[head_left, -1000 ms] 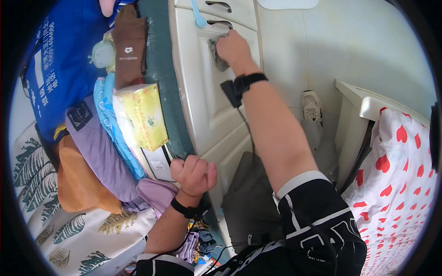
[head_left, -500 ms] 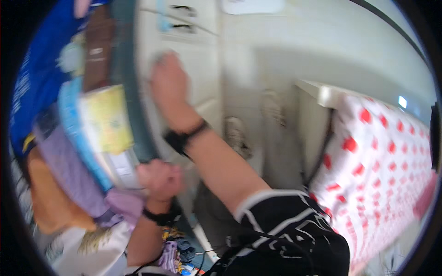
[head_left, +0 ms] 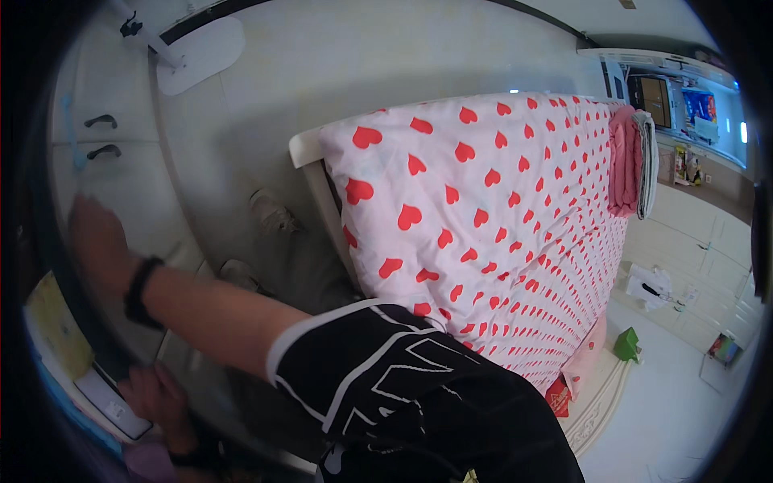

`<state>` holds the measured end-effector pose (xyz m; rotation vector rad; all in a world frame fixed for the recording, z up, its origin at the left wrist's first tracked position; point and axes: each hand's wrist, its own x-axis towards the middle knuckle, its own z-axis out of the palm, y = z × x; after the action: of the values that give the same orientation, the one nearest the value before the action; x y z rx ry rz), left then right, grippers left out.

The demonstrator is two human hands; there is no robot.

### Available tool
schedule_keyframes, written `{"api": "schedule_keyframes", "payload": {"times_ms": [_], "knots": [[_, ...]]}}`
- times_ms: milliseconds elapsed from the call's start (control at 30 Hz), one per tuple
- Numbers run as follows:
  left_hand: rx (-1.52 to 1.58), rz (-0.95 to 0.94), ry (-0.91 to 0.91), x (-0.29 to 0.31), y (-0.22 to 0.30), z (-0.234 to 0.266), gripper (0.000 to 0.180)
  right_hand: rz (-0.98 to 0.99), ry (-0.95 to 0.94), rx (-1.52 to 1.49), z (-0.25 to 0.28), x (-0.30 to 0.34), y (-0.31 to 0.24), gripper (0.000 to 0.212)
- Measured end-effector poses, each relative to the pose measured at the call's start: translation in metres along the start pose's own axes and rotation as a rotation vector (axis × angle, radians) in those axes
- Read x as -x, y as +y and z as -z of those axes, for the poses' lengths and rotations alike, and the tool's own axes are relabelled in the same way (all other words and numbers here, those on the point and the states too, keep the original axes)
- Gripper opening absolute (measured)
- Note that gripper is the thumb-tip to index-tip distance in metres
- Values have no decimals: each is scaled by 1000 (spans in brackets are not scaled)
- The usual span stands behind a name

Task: Wiping down the exterior surfaces and handles of white storage cabinets with a cloth.

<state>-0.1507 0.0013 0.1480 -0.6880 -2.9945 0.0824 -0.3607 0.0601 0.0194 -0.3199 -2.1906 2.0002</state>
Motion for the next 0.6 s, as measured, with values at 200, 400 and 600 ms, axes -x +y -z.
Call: {"api": "schedule_keyframes", "payload": {"times_ms": [200,400,600], "knots": [[-232,-70,21,7,-15,-12,24,309,61,262,-21,-13,21,14],[25,-10,152,-9,0,-1,23,-109,-59,33,38,-9,-36,27],[6,-42,191,-12,1,6,24,-128,-74,-45,38,10,-24,26]]}}
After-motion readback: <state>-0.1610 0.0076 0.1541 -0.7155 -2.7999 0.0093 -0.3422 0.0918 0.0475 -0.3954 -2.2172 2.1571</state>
